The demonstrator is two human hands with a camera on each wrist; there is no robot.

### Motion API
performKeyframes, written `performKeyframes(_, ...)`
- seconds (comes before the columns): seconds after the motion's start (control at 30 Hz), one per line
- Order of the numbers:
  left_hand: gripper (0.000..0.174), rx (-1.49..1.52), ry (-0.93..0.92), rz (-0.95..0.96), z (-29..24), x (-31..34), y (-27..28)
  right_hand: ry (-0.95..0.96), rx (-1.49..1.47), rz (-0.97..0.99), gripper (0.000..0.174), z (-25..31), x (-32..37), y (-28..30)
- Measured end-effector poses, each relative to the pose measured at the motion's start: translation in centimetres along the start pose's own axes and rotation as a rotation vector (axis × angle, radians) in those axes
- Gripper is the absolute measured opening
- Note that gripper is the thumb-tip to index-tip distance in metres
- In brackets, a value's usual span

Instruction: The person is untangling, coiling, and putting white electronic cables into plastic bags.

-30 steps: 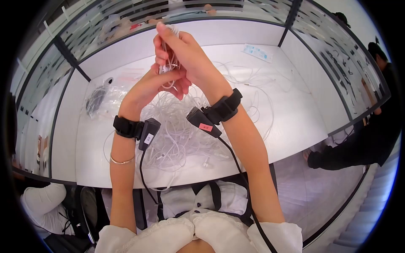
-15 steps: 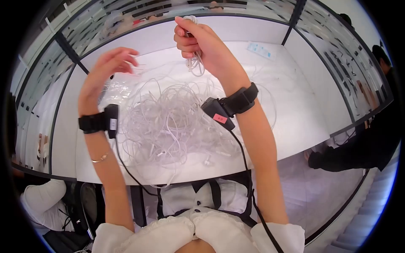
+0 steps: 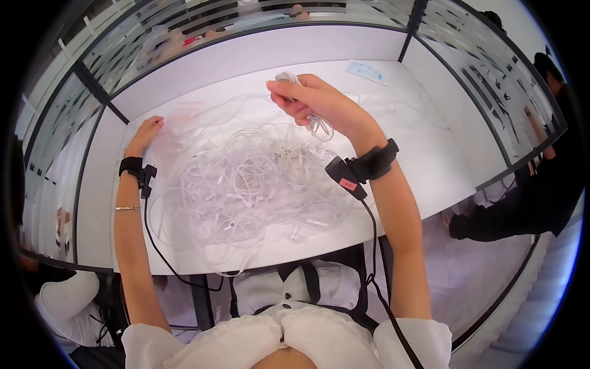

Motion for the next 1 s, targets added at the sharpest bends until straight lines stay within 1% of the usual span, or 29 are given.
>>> performKeyframes(0.1, 0.029, -0.054, 0.279, 0.078, -0.7, 0.8, 0.6, -0.001, 0.000, -0.009, 0.038, -0.8, 0.2, 0.0)
performKeyframes(0.13, 0.024, -0.052, 0.220, 0.013, -0.7, 1.0, 0.8, -0.025, -0.020, -0.005, 0.038, -1.1, 0.3, 0.1)
performKeyframes(0.23, 0.020, -0.072, 0.081, 0.071, 0.3, 1.4, 1.1, -0.058, -0.061, 0.001, 0.037, -2.4, 0.2, 0.1)
performKeyframes(0.33, 0.019, -0.058, 0.066, 0.259, 0.6, 1.5, 1.5, -0.090, -0.020, -0.050, 0.036, -3.3, 0.2, -0.1)
performKeyframes(0.43, 0.015, -0.087, 0.050, 0.119, -0.4, 2.7, 1.7, -0.116, -0.031, -0.057, 0.036, -3.7, 0.4, -0.2)
performKeyframes(0.53, 0.014, -0.365, -0.017, -0.060, -3.8, 4.4, 1.7, -0.136, -0.016, -0.084, 0.036, -4.4, 0.5, -0.3)
performKeyframes(0.63, 0.012, -0.070, -0.074, -0.172, -2.2, 3.0, 2.4, -0.135, 0.020, -0.143, 0.036, -4.6, 0.8, -0.5)
performKeyframes(0.67, 0.009, -0.126, -0.076, -0.287, -1.8, 3.0, 2.7, -0.131, 0.021, -0.144, 0.036, -4.6, 0.8, -0.5)
performKeyframes(0.73, 0.007, -0.378, -0.095, -0.463, -5.3, 4.8, 3.7, -0.120, 0.024, -0.146, 0.036, -4.7, 0.8, -0.4)
performKeyframes(0.77, 0.007, -0.504, -0.104, -0.550, -6.1, 5.4, 3.9, -0.128, 0.032, -0.153, 0.036, -4.8, 0.8, -0.3)
performKeyframes(0.8, 0.006, -0.547, -0.261, -0.634, -6.2, 5.5, 4.0, -0.135, 0.039, -0.160, 0.037, -4.9, 0.8, -0.3)
performKeyframes(0.9, 0.006, -0.477, -0.139, -0.701, -6.2, 4.8, 5.2, -0.132, 0.049, -0.160, 0.037, -4.9, 0.9, -0.5)
performKeyframes(1.0, 0.009, -0.391, -0.011, -0.754, -9.1, 5.7, 6.5, -0.120, 0.048, -0.147, 0.037, -4.3, 1.1, -0.9)
Point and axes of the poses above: each hand's wrist, its own x-axis away from the middle knuckle, its own y-axis out of the back of the hand, z = x × y, the point moved 2 cm from there along -x, towards the middle knuckle, and after that the axes turned 3 degrees about y, right-handed, at the moved point
